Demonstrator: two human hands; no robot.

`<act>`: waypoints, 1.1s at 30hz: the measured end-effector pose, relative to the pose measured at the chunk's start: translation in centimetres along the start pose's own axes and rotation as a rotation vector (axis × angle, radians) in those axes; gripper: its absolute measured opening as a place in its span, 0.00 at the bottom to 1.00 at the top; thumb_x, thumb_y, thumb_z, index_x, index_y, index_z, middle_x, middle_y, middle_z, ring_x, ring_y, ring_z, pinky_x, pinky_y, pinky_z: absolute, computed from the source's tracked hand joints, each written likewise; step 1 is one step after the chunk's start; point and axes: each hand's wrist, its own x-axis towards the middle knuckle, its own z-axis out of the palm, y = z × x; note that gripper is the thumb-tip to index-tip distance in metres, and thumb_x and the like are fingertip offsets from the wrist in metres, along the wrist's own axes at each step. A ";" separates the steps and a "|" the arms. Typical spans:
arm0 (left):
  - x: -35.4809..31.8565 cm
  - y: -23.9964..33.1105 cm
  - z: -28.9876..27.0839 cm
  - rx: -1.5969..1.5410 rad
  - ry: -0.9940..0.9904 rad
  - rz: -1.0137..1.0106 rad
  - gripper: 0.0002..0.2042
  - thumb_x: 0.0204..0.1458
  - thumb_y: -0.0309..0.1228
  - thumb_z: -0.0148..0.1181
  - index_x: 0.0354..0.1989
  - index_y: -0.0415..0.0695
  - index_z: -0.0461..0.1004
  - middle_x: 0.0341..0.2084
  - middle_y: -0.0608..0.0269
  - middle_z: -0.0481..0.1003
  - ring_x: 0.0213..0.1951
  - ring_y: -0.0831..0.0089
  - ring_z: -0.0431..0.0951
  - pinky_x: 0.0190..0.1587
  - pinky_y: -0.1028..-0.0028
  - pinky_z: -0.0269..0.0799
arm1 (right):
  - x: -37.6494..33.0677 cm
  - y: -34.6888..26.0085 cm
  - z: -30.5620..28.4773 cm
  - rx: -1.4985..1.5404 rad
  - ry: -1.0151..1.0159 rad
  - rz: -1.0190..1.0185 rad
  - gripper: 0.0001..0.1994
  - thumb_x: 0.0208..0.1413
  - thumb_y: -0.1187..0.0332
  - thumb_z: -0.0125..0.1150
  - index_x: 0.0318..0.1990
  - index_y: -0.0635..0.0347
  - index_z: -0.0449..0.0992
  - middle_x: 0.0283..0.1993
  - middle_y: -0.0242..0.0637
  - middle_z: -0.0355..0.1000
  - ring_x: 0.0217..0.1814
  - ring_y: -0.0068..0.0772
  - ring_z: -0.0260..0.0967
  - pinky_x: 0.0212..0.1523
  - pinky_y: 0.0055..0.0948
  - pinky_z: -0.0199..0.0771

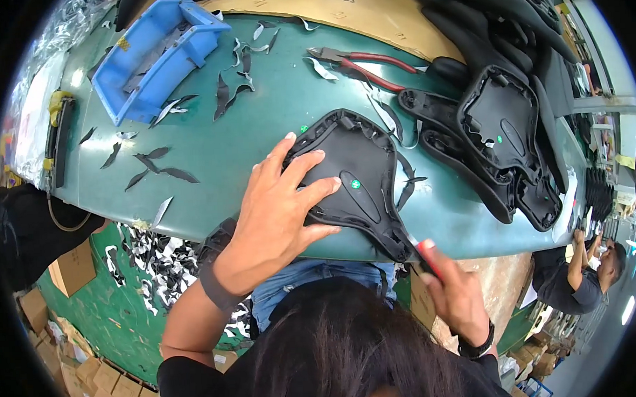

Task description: The person trims excess fabric from a bicycle saddle using a utility knife.

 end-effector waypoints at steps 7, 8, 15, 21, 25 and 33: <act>0.2 -0.5 0.5 -0.033 0.013 -0.005 0.27 0.27 0.36 0.77 0.40 0.46 0.76 0.54 0.63 0.71 0.64 0.51 0.59 0.56 0.56 0.63 | 6.6 -0.3 0.6 -0.027 -0.068 -0.296 0.30 0.51 0.70 0.65 0.63 0.47 0.66 0.26 0.37 0.65 0.20 0.40 0.67 0.20 0.37 0.67; 0.2 -0.5 0.5 -0.031 0.008 0.002 0.27 0.26 0.36 0.77 0.41 0.46 0.76 0.54 0.63 0.71 0.64 0.51 0.60 0.56 0.56 0.63 | 7.0 -0.3 0.7 -0.082 -0.104 -0.340 0.30 0.51 0.70 0.65 0.64 0.46 0.65 0.24 0.37 0.64 0.19 0.40 0.66 0.20 0.37 0.67; 0.3 -0.5 0.2 -0.034 -0.019 -0.011 0.27 0.26 0.36 0.77 0.40 0.46 0.76 0.54 0.63 0.71 0.64 0.52 0.60 0.57 0.57 0.62 | 5.7 1.7 0.0 -0.215 -0.279 -0.376 0.36 0.48 0.77 0.58 0.68 0.42 0.57 0.26 0.45 0.62 0.17 0.45 0.63 0.18 0.38 0.65; 0.1 -0.4 -0.3 -0.023 -0.053 -0.027 0.29 0.28 0.34 0.77 0.45 0.46 0.75 0.56 0.59 0.69 0.65 0.51 0.59 0.60 0.58 0.61 | 3.0 2.2 -2.9 -0.210 -0.316 -0.217 0.31 0.51 0.75 0.60 0.65 0.47 0.63 0.25 0.43 0.64 0.19 0.45 0.66 0.21 0.39 0.66; -1.0 1.4 -0.3 -0.414 0.252 -0.341 0.32 0.41 0.34 0.74 0.56 0.42 0.65 0.52 0.46 0.68 0.57 0.57 0.68 0.52 0.63 0.70 | 3.2 4.4 -0.7 0.205 0.019 -0.084 0.24 0.55 0.73 0.59 0.60 0.58 0.64 0.37 0.47 0.72 0.29 0.47 0.73 0.28 0.33 0.72; 0.0 1.1 1.7 -0.786 0.284 -0.506 0.28 0.58 0.34 0.58 0.62 0.33 0.55 0.45 0.45 0.75 0.46 0.62 0.78 0.49 0.68 0.71 | 5.8 -0.2 3.2 0.773 0.027 -0.060 0.21 0.58 0.69 0.57 0.57 0.67 0.62 0.49 0.50 0.74 0.42 0.47 0.75 0.47 0.36 0.73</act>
